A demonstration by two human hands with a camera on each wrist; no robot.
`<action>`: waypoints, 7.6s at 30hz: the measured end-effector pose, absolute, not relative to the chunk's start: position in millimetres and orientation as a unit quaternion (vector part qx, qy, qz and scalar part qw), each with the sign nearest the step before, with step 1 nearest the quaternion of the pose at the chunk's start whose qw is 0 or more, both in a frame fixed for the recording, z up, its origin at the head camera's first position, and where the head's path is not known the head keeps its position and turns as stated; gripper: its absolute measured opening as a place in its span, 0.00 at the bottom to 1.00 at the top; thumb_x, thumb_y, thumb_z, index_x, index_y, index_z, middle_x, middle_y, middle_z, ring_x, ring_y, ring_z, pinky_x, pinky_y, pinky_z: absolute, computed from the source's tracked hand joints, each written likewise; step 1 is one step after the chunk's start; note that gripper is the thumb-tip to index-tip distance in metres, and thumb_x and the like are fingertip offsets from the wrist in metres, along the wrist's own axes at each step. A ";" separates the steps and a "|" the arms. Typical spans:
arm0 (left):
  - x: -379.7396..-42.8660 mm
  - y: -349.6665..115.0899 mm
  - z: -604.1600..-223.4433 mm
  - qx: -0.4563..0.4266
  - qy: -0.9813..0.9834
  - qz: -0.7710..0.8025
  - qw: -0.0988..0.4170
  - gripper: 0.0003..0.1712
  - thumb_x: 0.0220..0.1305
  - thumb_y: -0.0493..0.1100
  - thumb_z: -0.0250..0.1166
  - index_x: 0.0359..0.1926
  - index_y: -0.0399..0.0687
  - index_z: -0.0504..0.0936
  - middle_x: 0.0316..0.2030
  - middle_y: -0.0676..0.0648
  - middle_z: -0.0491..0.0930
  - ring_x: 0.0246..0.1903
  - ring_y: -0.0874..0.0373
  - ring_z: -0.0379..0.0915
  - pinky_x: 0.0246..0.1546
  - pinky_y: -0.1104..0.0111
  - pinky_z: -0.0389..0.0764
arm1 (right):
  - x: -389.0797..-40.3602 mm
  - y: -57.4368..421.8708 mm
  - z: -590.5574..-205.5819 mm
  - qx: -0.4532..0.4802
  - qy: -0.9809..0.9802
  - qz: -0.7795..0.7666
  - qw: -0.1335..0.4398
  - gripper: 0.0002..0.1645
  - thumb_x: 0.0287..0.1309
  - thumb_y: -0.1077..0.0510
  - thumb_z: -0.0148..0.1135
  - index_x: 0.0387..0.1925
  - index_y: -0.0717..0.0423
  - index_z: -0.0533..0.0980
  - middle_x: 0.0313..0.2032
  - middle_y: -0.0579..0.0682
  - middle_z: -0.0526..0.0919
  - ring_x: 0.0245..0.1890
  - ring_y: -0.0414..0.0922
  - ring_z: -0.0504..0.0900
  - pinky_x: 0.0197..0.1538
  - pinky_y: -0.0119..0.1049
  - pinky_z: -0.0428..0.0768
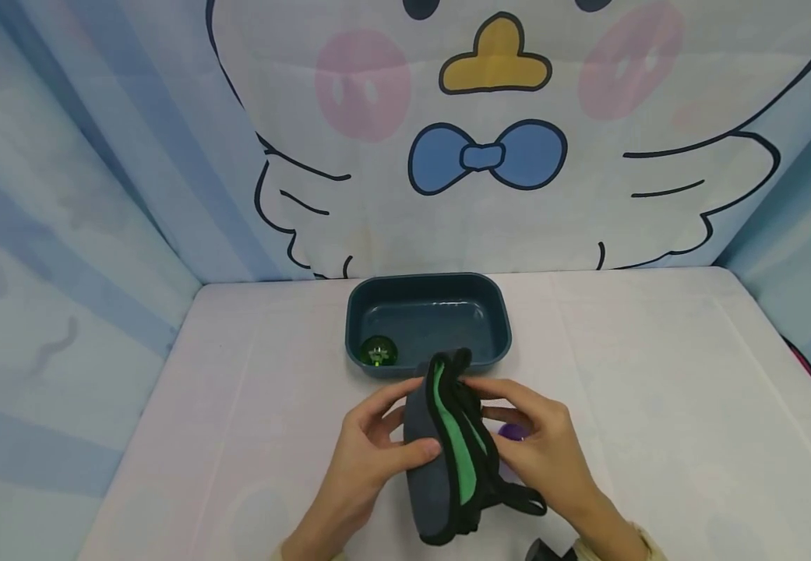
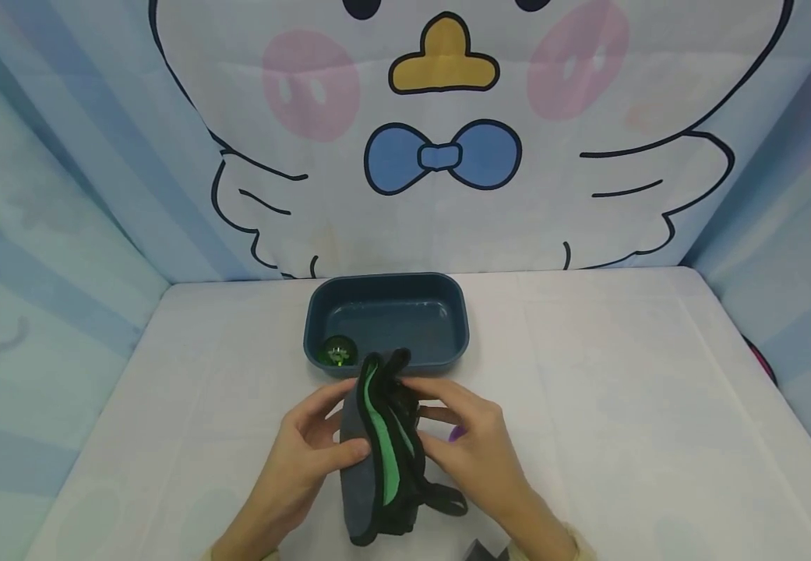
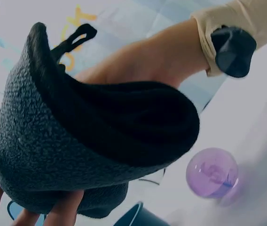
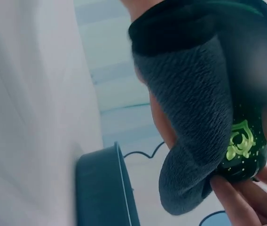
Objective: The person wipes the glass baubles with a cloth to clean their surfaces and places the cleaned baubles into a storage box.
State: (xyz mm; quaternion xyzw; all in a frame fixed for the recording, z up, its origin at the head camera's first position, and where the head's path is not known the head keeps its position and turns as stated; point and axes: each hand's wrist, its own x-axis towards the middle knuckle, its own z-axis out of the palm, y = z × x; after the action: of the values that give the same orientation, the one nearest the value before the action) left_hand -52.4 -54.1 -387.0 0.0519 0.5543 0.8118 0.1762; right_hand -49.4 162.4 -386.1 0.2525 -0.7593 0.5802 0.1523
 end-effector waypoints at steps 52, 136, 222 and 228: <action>-57.4 -62.4 -394.1 0.138 0.503 0.842 0.137 0.34 0.47 0.28 0.76 0.58 0.43 0.76 0.64 0.40 0.65 0.56 0.52 0.74 0.56 0.61 0.80 | -49.3 167.0 -381.5 0.359 -0.782 0.485 0.155 0.25 0.67 0.53 0.61 0.61 0.58 0.75 0.61 0.56 0.75 0.62 0.40 0.73 0.54 0.20 0.77; -54.7 -55.0 -395.3 0.095 0.497 0.852 0.138 0.25 0.50 0.31 0.76 0.50 0.52 0.83 0.64 0.41 0.68 0.61 0.49 0.70 0.54 0.62 0.81 | -45.4 162.9 -371.3 0.194 -0.776 0.600 0.023 0.27 0.61 0.69 0.64 0.61 0.55 0.76 0.56 0.52 0.78 0.55 0.37 0.79 0.52 0.30 0.82; -54.3 -54.5 -394.5 0.051 0.544 0.825 0.143 0.27 0.45 0.29 0.78 0.48 0.50 0.84 0.67 0.37 0.62 0.58 0.46 0.70 0.54 0.64 0.82 | -51.5 172.1 -384.1 0.294 -0.812 0.498 0.079 0.34 0.52 0.73 0.69 0.62 0.58 0.75 0.55 0.56 0.83 0.50 0.39 0.84 0.43 0.32 0.86; -56.8 -52.7 -398.3 0.029 0.536 0.834 0.129 0.26 0.45 0.27 0.75 0.47 0.47 0.82 0.64 0.39 0.67 0.58 0.47 0.72 0.54 0.61 0.82 | -52.1 166.2 -385.0 0.286 -0.830 0.470 0.089 0.38 0.50 0.73 0.71 0.64 0.55 0.73 0.60 0.53 0.79 0.56 0.44 0.81 0.51 0.31 0.83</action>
State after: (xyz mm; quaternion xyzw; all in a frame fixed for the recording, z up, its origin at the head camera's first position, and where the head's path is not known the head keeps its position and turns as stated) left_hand -56.8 -52.7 -398.3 0.0293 0.5356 0.8340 0.1293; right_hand -52.1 166.2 -385.0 0.2858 -0.8305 0.4699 0.0888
